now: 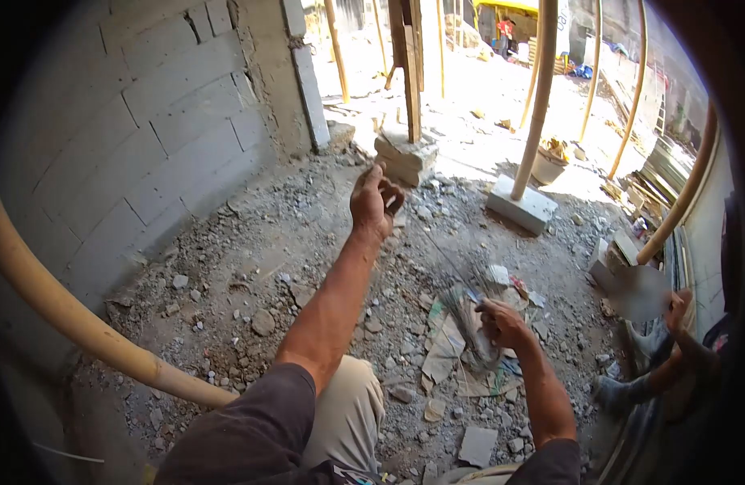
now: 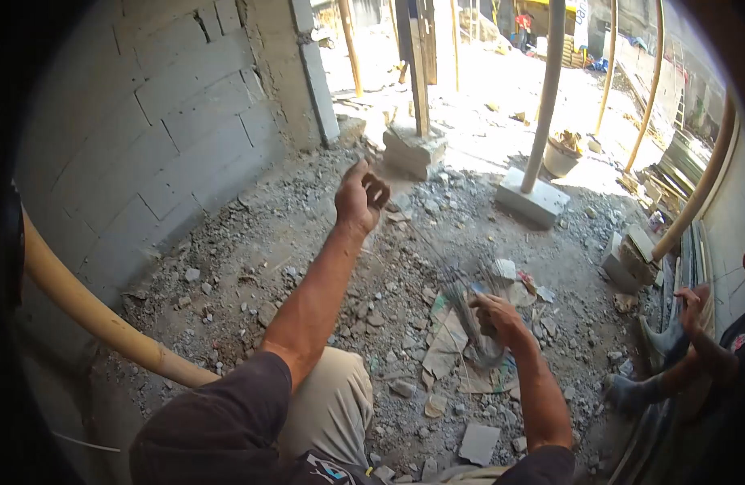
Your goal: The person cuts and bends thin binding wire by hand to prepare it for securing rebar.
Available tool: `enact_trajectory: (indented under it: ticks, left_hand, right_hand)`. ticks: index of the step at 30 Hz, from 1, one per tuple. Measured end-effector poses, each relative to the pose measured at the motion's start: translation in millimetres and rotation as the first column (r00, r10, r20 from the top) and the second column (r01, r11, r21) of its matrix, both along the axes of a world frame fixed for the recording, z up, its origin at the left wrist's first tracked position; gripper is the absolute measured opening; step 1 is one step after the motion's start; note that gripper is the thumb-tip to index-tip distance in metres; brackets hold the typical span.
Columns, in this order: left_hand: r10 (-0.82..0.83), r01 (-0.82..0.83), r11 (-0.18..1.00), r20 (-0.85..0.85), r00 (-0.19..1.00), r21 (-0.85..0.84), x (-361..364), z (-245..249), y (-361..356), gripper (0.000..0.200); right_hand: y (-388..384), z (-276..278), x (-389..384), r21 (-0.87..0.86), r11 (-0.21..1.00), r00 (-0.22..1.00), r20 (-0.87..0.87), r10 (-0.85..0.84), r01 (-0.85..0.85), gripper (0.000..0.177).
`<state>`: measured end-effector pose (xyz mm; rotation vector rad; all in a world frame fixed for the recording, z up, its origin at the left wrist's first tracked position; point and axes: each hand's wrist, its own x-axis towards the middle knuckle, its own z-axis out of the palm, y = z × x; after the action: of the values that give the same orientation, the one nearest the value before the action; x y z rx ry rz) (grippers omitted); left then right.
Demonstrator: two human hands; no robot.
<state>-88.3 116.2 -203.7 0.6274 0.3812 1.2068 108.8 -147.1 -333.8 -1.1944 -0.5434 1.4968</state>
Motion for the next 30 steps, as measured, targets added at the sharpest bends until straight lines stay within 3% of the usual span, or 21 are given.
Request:
enact_trajectory:
  ticks: [1,4,6,8,9,10,11,13,14,16,17,19,20,21,22,24,26,29,30]
  left_hand:
    - [0.021,-0.021,1.0,-0.062,0.998,0.007,-6.3,2.0,3.3,0.013]
    - [-0.016,0.006,0.995,-0.095,0.995,-0.104,-19.5,-23.0,27.4,0.018]
    - [-0.074,0.069,0.981,-0.02,0.997,-0.184,-25.4,-58.4,56.8,0.021]
    - [-0.099,0.092,0.962,-0.017,0.995,-0.258,-30.7,-85.2,82.1,0.019]
    - [-0.136,0.139,0.959,0.029,0.99,-0.248,-33.1,-96.2,89.0,0.018]
    - [-0.172,0.184,0.953,0.072,0.983,-0.241,-34.6,-96.2,93.9,0.018]
    - [-0.124,0.108,0.968,-0.057,0.991,-0.226,-33.0,-73.3,71.8,0.014]
    - [-0.146,0.132,0.983,-0.104,0.984,-0.13,-25.1,-57.0,66.5,0.017]
    - [-0.154,0.144,0.986,-0.132,0.979,-0.083,-22.9,-49.3,63.6,0.018]
    - [-0.189,0.197,0.98,-0.199,0.962,0.024,-25.3,-1.8,21.8,0.014]
    - [-0.213,0.234,0.969,-0.212,0.954,0.08,-28.5,21.5,1.2,0.012]
    - [-0.211,0.248,0.96,-0.251,0.945,0.129,-33.4,66.4,-47.9,0.01]
    - [-0.197,0.239,0.96,-0.254,0.947,0.149,-35.2,77.7,-66.0,0.01]
    - [-0.183,0.23,0.959,-0.256,0.949,0.167,-36.1,86.0,-80.1,0.011]
    - [-0.17,0.219,0.959,-0.255,0.952,0.181,-37.5,88.9,-86.0,0.011]
    - [-0.132,0.176,0.967,-0.228,0.965,0.184,-44.0,77.9,-73.8,0.012]
    - [-0.057,0.09,0.982,-0.196,0.979,0.165,-51.1,52.0,-47.7,0.012]
    - [0.123,-0.121,0.992,-0.243,0.962,0.025,-65.6,-12.9,4.7,0.013]
    - [0.175,-0.199,0.978,-0.289,0.941,-0.056,-71.4,-37.4,28.9,0.011]
  right_hand:
    - [4.0,-13.5,28.5,0.189,0.974,0.893,0.45,0.024,-0.121,0.023]
    - [-1.9,55.2,41.4,0.156,0.961,0.973,-0.008,-0.23,0.228,0.015]
    - [-9.1,84.0,36.9,0.32,0.934,0.987,-0.032,-0.155,0.157,0.014]
    - [-17.4,102.2,21.2,0.361,0.925,0.987,-0.057,0.148,-0.118,0.015]
    - [-15.2,103.1,15.6,0.34,0.845,0.911,0.14,0.389,-0.413,0.02]
    - [-11.5,114.7,-6.0,0.223,0.741,0.755,0.39,0.527,-0.633,0.022]
    - [-16.0,110.9,-29.1,0.226,0.676,0.687,0.464,0.559,-0.702,0.026]
    - [-25.4,103.4,-75.5,0.225,0.532,0.546,0.603,0.582,-0.816,0.032]
    - [15.9,39.2,-69.9,-0.193,0.464,0.325,0.489,0.81,-0.865,0.048]
    - [18.4,8.8,-71.1,-0.153,0.643,0.472,0.557,0.684,-0.75,0.032]
    - [4.9,23.1,-65.3,-0.014,0.783,0.575,0.671,0.469,-0.622,0.028]
    - [31.9,-9.6,-16.9,0.103,0.945,0.708,0.689,0.157,-0.309,0.027]
    - [71.9,-55.0,19.2,0.037,0.989,0.764,0.64,0.084,-0.14,0.032]
    - [75.0,-40.3,33.8,0.127,0.987,0.857,0.494,-0.147,0.097,0.031]
    - [75.3,-14.8,45.4,0.263,0.936,0.761,0.551,-0.343,0.232,0.026]
    - [71.1,37.7,60.0,0.299,0.829,0.782,0.291,-0.552,0.473,0.02]
    - [58.6,65.0,79.6,0.509,0.731,0.889,-0.199,-0.413,0.454,0.014]
    - [39.1,103.1,75.1,0.68,0.7,0.955,-0.296,-0.008,0.217,0.014]
    - [16.1,129.4,52.7,0.624,0.781,0.999,-0.038,0.021,0.007,0.015]
